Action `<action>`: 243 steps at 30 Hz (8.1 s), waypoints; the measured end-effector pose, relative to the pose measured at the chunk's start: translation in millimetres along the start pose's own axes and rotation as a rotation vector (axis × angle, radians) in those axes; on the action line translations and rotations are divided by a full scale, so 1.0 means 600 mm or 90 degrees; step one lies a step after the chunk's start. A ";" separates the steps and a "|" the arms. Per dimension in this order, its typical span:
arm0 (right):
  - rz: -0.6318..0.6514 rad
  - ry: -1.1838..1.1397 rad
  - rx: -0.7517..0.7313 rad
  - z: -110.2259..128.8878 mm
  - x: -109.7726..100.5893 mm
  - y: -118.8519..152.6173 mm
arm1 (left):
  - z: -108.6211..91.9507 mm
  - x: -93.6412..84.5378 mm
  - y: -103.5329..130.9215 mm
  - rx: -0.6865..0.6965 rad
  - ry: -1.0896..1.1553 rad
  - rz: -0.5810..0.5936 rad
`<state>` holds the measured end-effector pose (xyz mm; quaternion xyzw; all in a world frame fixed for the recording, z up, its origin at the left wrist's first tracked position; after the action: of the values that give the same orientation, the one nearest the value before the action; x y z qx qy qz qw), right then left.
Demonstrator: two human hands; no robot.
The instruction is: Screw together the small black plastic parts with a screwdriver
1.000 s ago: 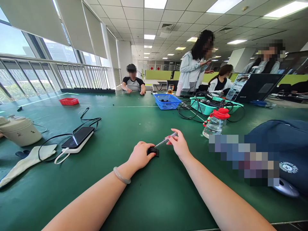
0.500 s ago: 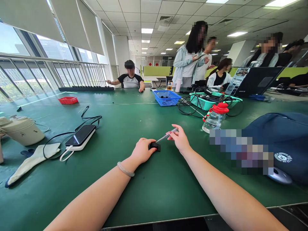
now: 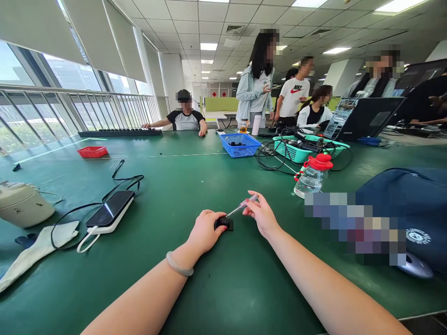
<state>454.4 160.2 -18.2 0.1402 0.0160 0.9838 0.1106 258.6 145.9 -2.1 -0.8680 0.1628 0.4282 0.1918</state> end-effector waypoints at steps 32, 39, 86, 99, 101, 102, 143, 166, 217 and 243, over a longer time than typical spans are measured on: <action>0.024 -0.055 0.029 -0.023 0.009 -0.039 | -0.007 0.004 -0.011 -0.001 -0.008 -0.017; 0.044 -0.048 0.050 -0.019 0.003 -0.028 | -0.003 0.002 -0.008 -0.014 0.001 -0.019; -0.020 0.002 -0.015 -0.006 -0.009 -0.027 | 0.002 0.002 -0.008 -0.040 0.020 0.015; -0.021 0.014 -0.058 0.004 -0.010 -0.024 | 0.005 0.003 -0.008 -0.040 0.015 0.006; -0.019 0.035 -0.070 0.003 -0.011 -0.025 | 0.006 0.003 -0.008 -0.041 0.015 0.006; -0.021 0.047 -0.077 0.002 -0.012 -0.025 | 0.006 0.004 -0.009 -0.042 0.015 0.006; 0.025 0.043 -0.199 0.035 0.003 0.000 | 0.009 0.003 -0.009 -0.035 0.018 -0.006; 0.006 0.102 -0.241 0.041 0.006 0.014 | 0.009 0.004 -0.010 -0.029 0.014 0.001; 0.076 0.096 -0.307 0.031 0.010 0.005 | 0.004 0.003 -0.010 -0.027 0.010 0.014; 0.078 0.096 -0.296 0.026 0.012 0.005 | 0.003 0.003 -0.009 -0.029 0.011 0.014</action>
<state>451.4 159.0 -1.2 0.0379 -0.2113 0.9736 0.0782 260.7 151.5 -3.5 -0.8740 0.1643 0.4260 0.1660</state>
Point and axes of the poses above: each hand's wrist, its own y-axis away from the middle knuckle, its own x-axis out of the palm, z = x × y, the point moved 5 cm from there along -y, towards the middle knuckle, and after that the axes turned 5 degrees about x, right-handed, at the moved point
